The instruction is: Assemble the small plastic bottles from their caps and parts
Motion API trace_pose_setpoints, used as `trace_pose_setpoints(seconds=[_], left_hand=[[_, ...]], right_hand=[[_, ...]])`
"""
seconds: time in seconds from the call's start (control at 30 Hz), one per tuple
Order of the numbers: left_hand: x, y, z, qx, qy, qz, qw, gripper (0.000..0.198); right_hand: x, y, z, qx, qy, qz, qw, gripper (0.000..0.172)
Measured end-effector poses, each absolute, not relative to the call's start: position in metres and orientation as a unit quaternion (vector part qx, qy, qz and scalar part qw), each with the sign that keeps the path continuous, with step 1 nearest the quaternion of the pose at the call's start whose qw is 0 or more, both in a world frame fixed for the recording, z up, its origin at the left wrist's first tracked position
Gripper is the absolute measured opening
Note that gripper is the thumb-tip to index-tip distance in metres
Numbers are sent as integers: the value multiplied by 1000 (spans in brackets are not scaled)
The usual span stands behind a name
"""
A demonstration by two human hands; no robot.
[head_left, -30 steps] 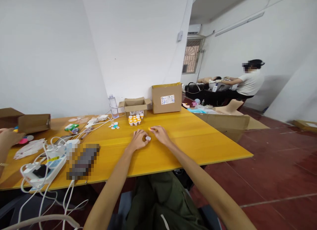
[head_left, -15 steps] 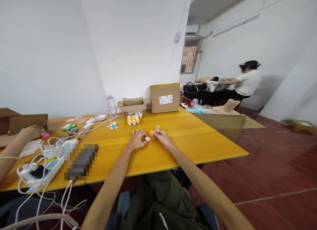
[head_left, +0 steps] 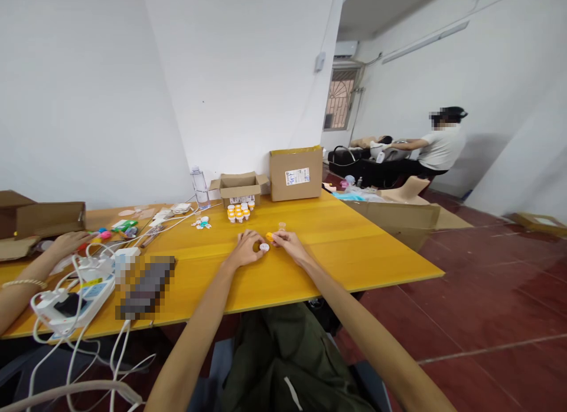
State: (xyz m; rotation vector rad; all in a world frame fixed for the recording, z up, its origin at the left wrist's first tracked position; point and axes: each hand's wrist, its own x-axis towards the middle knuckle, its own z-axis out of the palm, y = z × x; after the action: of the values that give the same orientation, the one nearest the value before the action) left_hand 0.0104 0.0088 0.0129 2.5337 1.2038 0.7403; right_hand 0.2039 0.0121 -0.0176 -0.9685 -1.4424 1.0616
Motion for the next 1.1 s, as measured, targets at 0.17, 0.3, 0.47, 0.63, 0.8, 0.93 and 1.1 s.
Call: trace_pose_setpoints(seconds=[0.17,0.3,0.47,0.63,0.8,0.93,1.1], left_hand=[[10,10,11,866,414,252,120,17],[10,12,11,861,418,263,122,23],[12,14,11,848,410,312,126,24],[13,16,13,835,393,357,145,18],[13,18,16,829,374,384,162,19],[13,19,15,823,364,396,182,19],[14,19,15,817,361,405,195,19]], right_hand=[[205,12,-17,-405,-599,447,527,46],[205,11,-17,-400,-598,449,530,46],[204,7,-14,-388,-595,471,523,46],[201,2,-9,-361,-580,503,529,49],[198,-2,-6,-339,-562,544,524,54],[198,-3,-5,-333,-545,563,525,51],[199,-3,-5,-334,-543,570,519,49]])
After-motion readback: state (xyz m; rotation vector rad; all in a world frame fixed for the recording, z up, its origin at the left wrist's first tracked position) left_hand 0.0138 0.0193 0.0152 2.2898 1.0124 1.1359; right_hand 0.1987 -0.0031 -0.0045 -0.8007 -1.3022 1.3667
